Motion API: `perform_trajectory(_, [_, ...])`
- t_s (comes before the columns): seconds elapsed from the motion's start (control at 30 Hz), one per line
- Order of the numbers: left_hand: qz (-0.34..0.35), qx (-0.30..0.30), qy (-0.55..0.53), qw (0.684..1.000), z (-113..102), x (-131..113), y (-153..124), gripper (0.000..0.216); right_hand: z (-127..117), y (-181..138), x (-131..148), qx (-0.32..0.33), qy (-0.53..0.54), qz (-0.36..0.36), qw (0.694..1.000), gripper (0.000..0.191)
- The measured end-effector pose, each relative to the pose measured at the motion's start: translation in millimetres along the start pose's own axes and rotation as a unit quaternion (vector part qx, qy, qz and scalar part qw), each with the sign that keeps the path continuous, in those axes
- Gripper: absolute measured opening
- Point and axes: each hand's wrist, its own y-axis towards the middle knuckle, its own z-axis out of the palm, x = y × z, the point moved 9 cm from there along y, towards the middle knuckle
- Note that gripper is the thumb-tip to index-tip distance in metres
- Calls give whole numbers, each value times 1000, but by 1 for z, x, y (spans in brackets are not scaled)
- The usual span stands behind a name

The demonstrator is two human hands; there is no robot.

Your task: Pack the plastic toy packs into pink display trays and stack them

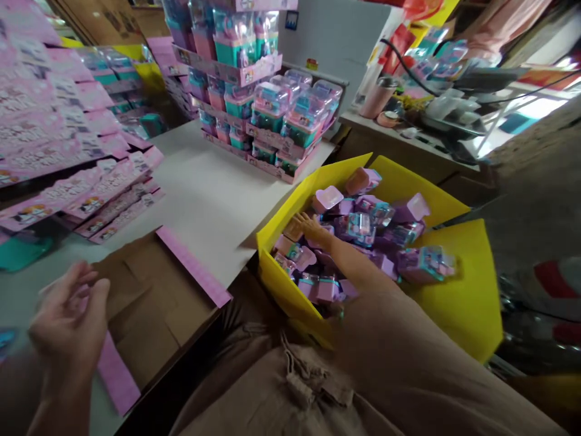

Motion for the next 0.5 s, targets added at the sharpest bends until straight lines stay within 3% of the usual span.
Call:
perform_trajectory(0.13, [-27, -12, -9, 1000, -15, 11, -4, 69, 20, 10, -5, 23, -37, -4, 999, 76])
perform_trajectory(0.23, [-36, -18, -27, 999, -11, 19, -6, 60, 26, 10, -12, 29, -55, -28, 998, 78])
perform_trajectory(0.33, [-1, 23, -71, 997, 17, 6, -14, 49, 37, 13, -23, 31, -68, -38, 996, 80])
perform_trajectory(0.5, [93, 135, -126, 978, 79, -42, -47, 36, 40, 20, -30, 2, -38, -29, 999, 70])
